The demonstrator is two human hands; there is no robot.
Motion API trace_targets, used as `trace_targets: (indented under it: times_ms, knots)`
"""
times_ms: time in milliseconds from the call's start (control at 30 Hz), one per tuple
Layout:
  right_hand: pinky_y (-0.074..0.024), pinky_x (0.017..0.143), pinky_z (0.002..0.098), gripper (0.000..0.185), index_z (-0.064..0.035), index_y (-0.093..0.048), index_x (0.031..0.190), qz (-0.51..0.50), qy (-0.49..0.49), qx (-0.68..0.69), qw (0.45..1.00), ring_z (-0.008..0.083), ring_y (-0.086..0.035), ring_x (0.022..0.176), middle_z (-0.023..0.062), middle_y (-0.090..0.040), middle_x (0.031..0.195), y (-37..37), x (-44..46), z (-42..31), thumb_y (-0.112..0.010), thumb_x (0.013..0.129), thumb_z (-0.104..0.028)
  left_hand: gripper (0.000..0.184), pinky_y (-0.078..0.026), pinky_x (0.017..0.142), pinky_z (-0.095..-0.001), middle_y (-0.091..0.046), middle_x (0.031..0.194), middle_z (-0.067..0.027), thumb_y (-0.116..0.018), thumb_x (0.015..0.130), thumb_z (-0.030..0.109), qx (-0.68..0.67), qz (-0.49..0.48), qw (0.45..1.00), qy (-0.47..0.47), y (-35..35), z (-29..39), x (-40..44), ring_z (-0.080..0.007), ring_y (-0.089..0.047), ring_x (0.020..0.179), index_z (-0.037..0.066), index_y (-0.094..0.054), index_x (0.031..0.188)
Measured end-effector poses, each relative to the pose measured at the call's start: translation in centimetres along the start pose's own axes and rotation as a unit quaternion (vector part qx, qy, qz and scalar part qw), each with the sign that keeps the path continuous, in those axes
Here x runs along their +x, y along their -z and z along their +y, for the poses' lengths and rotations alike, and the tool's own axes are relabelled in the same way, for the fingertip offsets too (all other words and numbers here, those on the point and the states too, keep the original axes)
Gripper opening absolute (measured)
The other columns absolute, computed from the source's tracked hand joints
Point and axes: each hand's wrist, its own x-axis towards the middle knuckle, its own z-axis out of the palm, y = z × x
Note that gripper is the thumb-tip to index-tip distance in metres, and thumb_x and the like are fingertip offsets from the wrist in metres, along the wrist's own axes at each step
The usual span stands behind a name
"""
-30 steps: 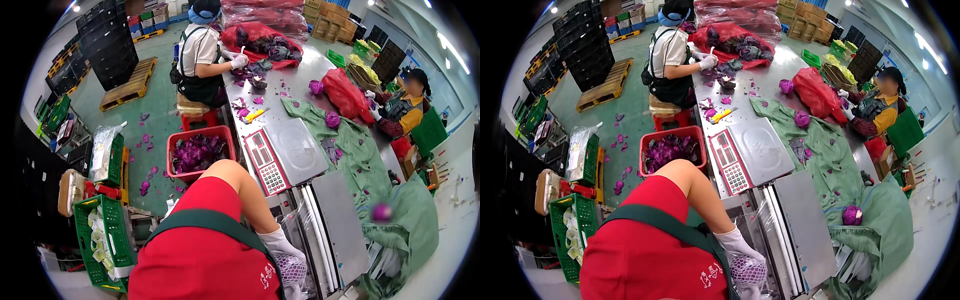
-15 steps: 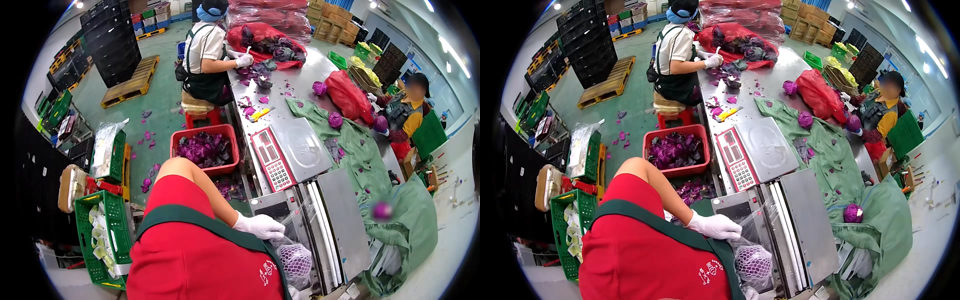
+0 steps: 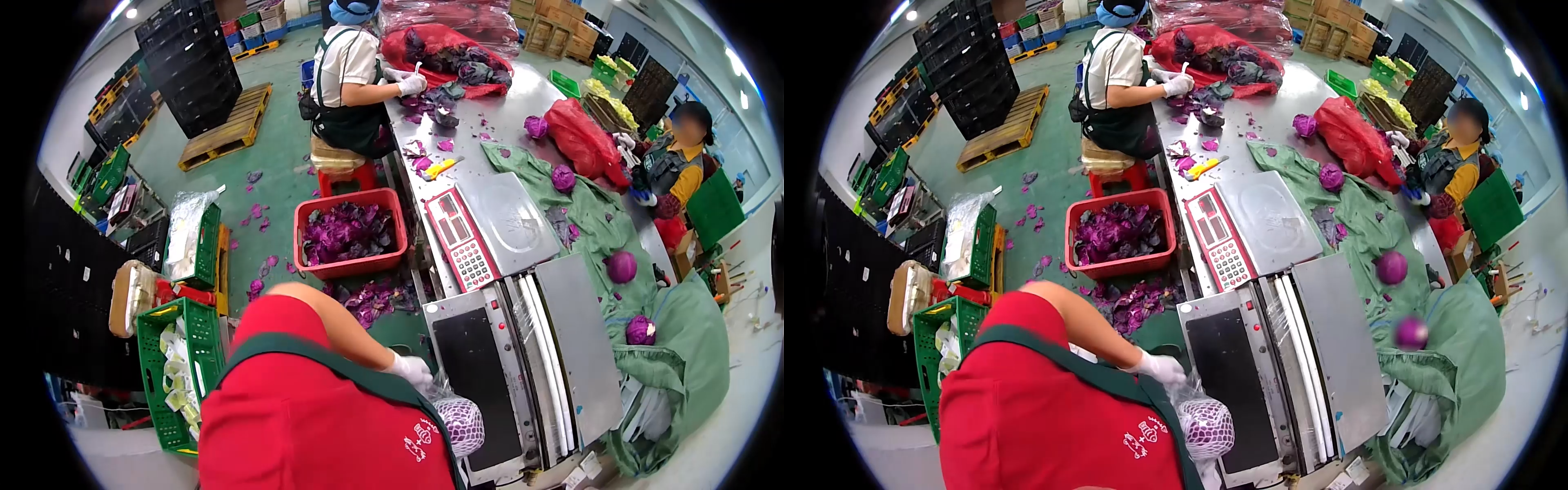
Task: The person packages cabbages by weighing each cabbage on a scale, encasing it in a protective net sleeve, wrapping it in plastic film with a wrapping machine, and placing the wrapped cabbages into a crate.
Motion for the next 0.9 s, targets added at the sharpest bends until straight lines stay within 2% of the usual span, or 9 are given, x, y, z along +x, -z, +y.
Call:
trace_targets:
  times_ms: [67, 267, 467, 600, 667, 767, 800, 867, 900]
  knots:
    - [-0.0371, 0.102, 0.0372, 0.056, -0.002, -0.039, 0.134, -0.005, 0.001, -0.001, 1.0, 0.0219, -0.046, 0.118, 0.0139, -0.047, 0.129, -0.8, 0.1, -0.1, -0.048, 0.092, -0.038, 0.036, -0.047, 0.083, -0.0362, -0.067, 0.097, -0.0114, -0.045, 0.093, 0.033, 0.094, -0.115, 0.988, -0.049, -2.3, -0.4, 2.4, -0.0221, -0.062, 0.096, 0.005, -0.066, 0.103]
    - [-0.0363, 0.103, 0.0375, 0.058, -0.0022, -0.039, 0.135, -0.003, -0.004, -0.001, 1.0, 0.0224, -0.046, 0.12, 0.0144, -0.046, 0.131, -3.5, 1.1, -0.3, -0.047, 0.093, -0.041, 0.03, -0.045, 0.081, -0.0372, -0.062, 0.093, -0.0112, -0.048, 0.09, 0.032, -0.064, -0.207, 0.96, -0.175, -7.1, 7.1, 2.8, -0.0251, -0.058, 0.092, 0.007, -0.064, 0.094]
    - [-0.0356, 0.104, 0.0378, 0.06, -0.0024, -0.038, 0.136, 0.01, -0.021, 0.002, 1.0, 0.0228, -0.045, 0.121, 0.0148, -0.045, 0.133, -6.3, 2.1, -0.8, -0.046, 0.093, -0.044, 0.026, -0.042, 0.079, -0.0382, -0.057, 0.088, -0.011, -0.051, 0.087, 0.031, -0.076, -0.016, 0.917, -0.392, -3.3, 12.5, 0.8, -0.0282, -0.055, 0.088, 0.008, -0.062, 0.085]
    - [-0.0351, 0.105, 0.038, 0.062, -0.0026, -0.037, 0.137, 0.018, -0.027, 0.006, 0.999, 0.0231, -0.044, 0.123, 0.015, -0.044, 0.134, -7.9, 2.6, -1.1, -0.045, 0.093, -0.045, 0.022, -0.04, 0.075, -0.0381, -0.05, 0.085, -0.0098, -0.054, 0.084, 0.03, -0.026, 0.168, 0.785, -0.596, 1.7, 18.2, -2.9, -0.0298, -0.051, 0.084, 0.01, -0.058, 0.075]
    - [-0.0349, 0.105, 0.0381, 0.063, -0.0027, -0.037, 0.138, 0.023, -0.029, 0.009, 0.999, 0.0233, -0.044, 0.123, 0.0152, -0.044, 0.135, -8.5, 2.6, -1.3, -0.045, 0.093, -0.046, 0.025, -0.035, 0.087, -0.0429, -0.054, 0.103, -0.0078, -0.053, 0.087, 0.032, -0.012, 0.108, 0.76, -0.641, 4.0, 19.6, -3.8, -0.0292, -0.048, 0.101, 0.012, -0.061, 0.076]
    - [-0.0345, 0.106, 0.0383, 0.064, -0.0028, -0.036, 0.138, 0.039, -0.033, 0.025, 0.998, 0.0235, -0.044, 0.124, 0.0154, -0.043, 0.136, -9.2, 2.4, -1.3, -0.044, 0.093, -0.048, 0.016, -0.03, 0.096, -0.0436, -0.055, 0.112, -0.0102, -0.061, 0.08, 0.024, -0.01, 0.072, 0.729, -0.68, 6.1, 20.7, -4.0, -0.0325, -0.042, 0.114, 0.009, -0.063, 0.072]
    - [-0.0344, 0.106, 0.0383, 0.065, -0.0028, -0.036, 0.138, 0.046, -0.032, 0.034, 0.998, 0.0236, -0.044, 0.124, 0.0154, -0.043, 0.136, -9.3, 2.1, -1.3, -0.044, 0.093, -0.048, 0.016, -0.036, 0.093, -0.0407, -0.057, 0.11, -0.0095, -0.059, 0.085, 0.023, 0.021, 0.084, 0.68, -0.728, 7.0, 21.0, -3.7, -0.0259, -0.048, 0.11, 0.008, -0.063, 0.082]
    - [-0.0341, 0.106, 0.0384, 0.065, -0.0029, -0.036, 0.139, 0.076, -0.038, 0.07, 0.994, 0.0238, -0.043, 0.125, 0.0156, -0.043, 0.137, -9.3, 0.6, -0.8, -0.044, 0.093, -0.049, 0.027, -0.041, 0.089, -0.0375, -0.057, 0.106, -0.0108, -0.052, 0.094, 0.029, -0.15, -0.29, 0.8, -0.504, 6.4, 20.8, -3.4, -0.0225, -0.052, 0.101, 0.003, -0.057, 0.089]
    - [-0.034, 0.107, 0.0385, 0.066, -0.0029, -0.035, 0.139, 0.1, -0.032, 0.096, 0.99, 0.0239, -0.043, 0.125, 0.0156, -0.042, 0.137, -9.4, -0.8, -0.3, -0.044, 0.093, -0.049, 0.028, -0.044, 0.081, -0.0308, -0.056, 0.093, -0.0103, -0.052, 0.095, 0.029, -0.083, -0.317, 0.812, -0.483, 7.1, 20.9, -2.9, -0.0165, -0.053, 0.092, 0.001, -0.052, 0.095]
